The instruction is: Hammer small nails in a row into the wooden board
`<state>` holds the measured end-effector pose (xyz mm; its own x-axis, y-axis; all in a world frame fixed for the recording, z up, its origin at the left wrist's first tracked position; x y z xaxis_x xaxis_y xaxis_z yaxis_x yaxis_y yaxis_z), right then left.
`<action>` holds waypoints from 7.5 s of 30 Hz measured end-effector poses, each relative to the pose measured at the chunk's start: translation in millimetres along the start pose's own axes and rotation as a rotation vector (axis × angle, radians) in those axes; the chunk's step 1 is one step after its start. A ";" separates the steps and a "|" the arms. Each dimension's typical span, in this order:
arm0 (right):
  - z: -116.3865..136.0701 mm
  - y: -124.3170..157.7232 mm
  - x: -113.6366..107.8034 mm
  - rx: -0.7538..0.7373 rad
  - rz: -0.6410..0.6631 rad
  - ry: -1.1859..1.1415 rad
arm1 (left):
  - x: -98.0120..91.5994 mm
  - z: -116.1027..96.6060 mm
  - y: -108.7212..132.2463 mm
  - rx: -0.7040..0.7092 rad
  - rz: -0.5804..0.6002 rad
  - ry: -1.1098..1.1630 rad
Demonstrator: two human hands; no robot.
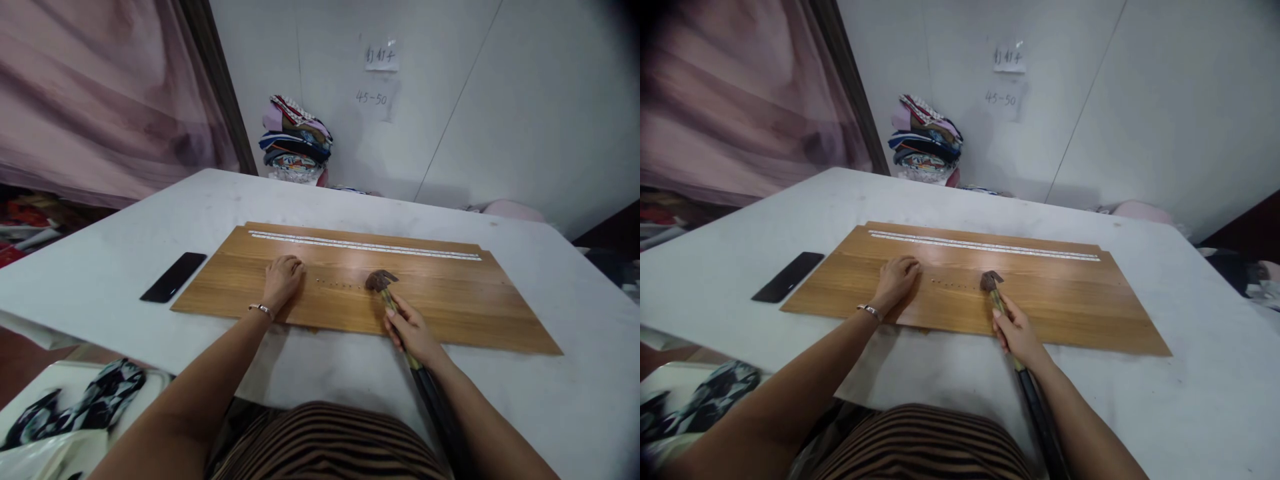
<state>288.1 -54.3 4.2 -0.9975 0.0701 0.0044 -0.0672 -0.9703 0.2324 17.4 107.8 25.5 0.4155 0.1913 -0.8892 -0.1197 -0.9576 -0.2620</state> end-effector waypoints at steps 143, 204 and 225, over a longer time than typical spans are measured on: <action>25.9 -38.5 101.9 0.039 0.221 0.069 | -0.6 -14.2 4.7 0.083 0.013 0.027; 18.8 -27.1 85.7 0.023 0.229 0.009 | 0.2 -14.6 4.7 0.086 0.032 0.017; 23.8 -25.2 66.0 0.028 0.175 0.018 | 0.3 -14.0 4.9 0.085 0.021 0.009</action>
<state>224.5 -19.7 21.8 -0.9942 -0.1034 0.0297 0.1076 -0.9606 0.2564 29.6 100.2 29.2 0.4199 0.1691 -0.8917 -0.2045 -0.9396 -0.2745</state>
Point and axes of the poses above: each hand's wrist, its own y-axis away from the middle knuckle, its own x-axis out of the palm, z = x × y, the point moved 10 cm from there along -y, towards the middle knuckle, and after that the axes turned 2 degrees about -y, right-handed, at the moved point
